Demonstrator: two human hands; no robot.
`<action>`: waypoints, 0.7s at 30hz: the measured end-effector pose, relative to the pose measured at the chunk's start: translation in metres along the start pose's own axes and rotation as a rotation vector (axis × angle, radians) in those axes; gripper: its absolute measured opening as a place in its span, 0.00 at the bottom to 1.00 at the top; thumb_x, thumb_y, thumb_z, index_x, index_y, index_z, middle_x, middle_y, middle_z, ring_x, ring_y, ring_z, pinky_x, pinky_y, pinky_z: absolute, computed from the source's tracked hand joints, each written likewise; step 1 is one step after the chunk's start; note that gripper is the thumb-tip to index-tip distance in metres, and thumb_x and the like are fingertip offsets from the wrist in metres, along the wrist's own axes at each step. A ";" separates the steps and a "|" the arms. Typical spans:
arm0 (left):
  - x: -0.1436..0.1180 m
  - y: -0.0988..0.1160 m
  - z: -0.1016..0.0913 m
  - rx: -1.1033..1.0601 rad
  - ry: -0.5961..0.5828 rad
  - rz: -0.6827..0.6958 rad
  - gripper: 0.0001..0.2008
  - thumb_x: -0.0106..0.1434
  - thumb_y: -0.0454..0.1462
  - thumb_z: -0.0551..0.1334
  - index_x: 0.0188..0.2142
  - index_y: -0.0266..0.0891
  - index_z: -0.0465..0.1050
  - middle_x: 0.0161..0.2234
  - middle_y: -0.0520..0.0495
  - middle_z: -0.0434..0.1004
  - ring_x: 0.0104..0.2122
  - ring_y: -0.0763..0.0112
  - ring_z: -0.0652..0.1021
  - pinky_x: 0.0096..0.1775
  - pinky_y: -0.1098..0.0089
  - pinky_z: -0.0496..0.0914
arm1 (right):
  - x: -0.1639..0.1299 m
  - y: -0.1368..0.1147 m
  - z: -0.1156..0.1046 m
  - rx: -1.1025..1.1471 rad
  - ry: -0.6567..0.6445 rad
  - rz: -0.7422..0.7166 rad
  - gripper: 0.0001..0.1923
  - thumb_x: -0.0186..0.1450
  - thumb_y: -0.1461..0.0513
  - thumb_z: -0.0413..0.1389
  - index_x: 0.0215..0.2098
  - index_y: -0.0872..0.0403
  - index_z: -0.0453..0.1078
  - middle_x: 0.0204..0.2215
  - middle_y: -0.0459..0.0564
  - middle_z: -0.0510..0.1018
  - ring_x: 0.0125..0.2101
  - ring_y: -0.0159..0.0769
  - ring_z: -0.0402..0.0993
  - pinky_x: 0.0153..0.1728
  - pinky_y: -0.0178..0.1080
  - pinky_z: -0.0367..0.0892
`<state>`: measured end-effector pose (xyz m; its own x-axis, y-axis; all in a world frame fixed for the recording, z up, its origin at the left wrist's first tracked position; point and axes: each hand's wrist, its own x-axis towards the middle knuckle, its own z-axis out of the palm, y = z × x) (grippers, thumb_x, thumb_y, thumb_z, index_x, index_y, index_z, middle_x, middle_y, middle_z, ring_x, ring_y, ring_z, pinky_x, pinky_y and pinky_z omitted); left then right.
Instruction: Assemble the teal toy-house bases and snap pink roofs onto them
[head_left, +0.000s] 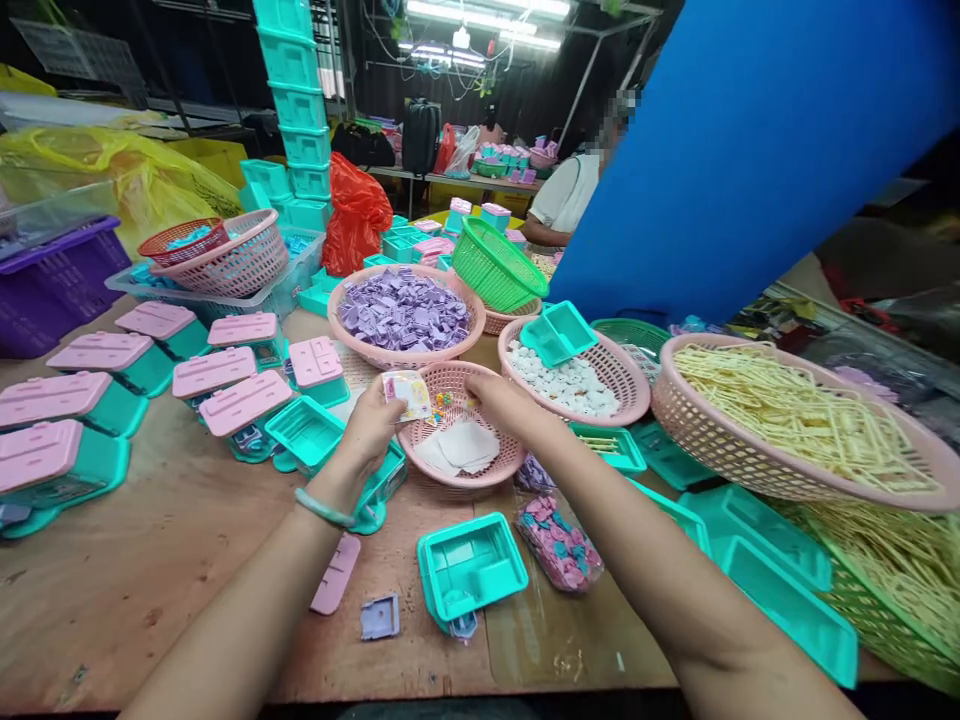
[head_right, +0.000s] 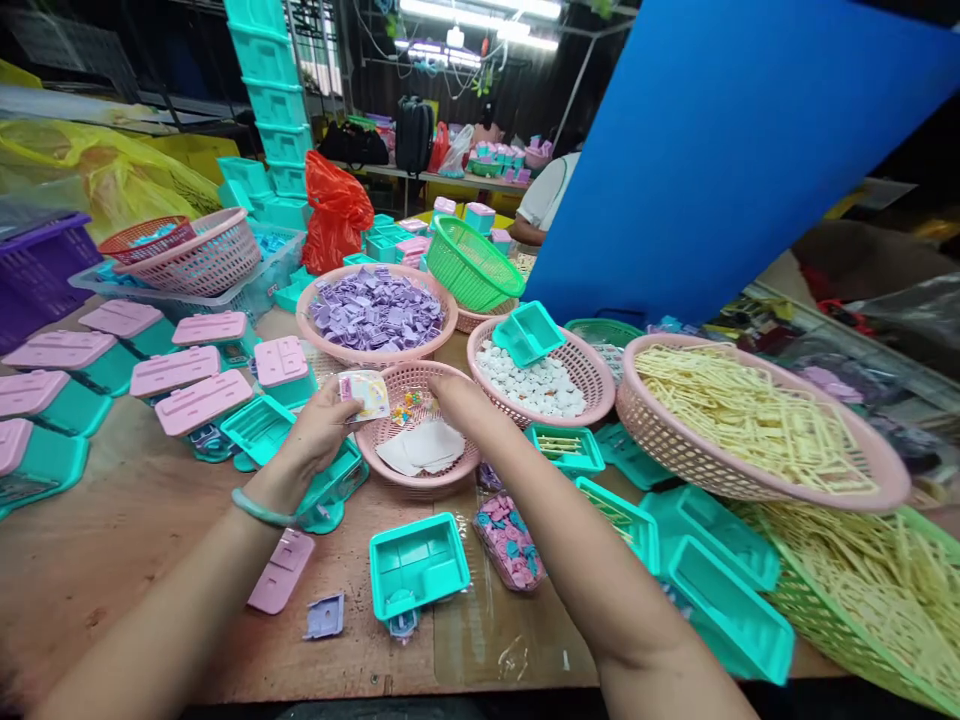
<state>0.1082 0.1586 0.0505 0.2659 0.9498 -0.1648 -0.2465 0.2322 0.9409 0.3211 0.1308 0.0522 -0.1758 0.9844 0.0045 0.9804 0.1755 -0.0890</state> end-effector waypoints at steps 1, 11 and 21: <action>-0.003 0.001 0.003 0.005 0.005 0.046 0.34 0.50 0.24 0.61 0.58 0.39 0.69 0.52 0.42 0.80 0.49 0.60 0.81 0.54 0.58 0.75 | -0.011 0.001 -0.007 0.039 0.033 0.021 0.08 0.72 0.65 0.51 0.45 0.58 0.70 0.39 0.52 0.80 0.38 0.34 0.77 0.39 0.36 0.72; -0.075 -0.012 0.074 0.322 -0.391 0.137 0.14 0.58 0.45 0.69 0.39 0.38 0.80 0.40 0.42 0.83 0.44 0.56 0.80 0.48 0.61 0.72 | -0.133 -0.043 -0.007 1.312 0.392 0.251 0.14 0.60 0.59 0.62 0.42 0.50 0.66 0.28 0.39 0.71 0.29 0.29 0.69 0.31 0.33 0.66; -0.095 -0.022 0.125 0.284 -0.439 0.145 0.12 0.56 0.41 0.70 0.38 0.39 0.77 0.35 0.47 0.80 0.36 0.64 0.77 0.39 0.67 0.71 | -0.210 -0.049 -0.009 0.846 0.777 0.278 0.14 0.68 0.66 0.54 0.50 0.48 0.69 0.40 0.49 0.77 0.38 0.36 0.75 0.42 0.39 0.72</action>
<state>0.2052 0.0364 0.0825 0.6269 0.7772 0.0544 -0.0644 -0.0180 0.9978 0.3108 -0.0841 0.0641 0.4217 0.7816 0.4597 0.5544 0.1789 -0.8128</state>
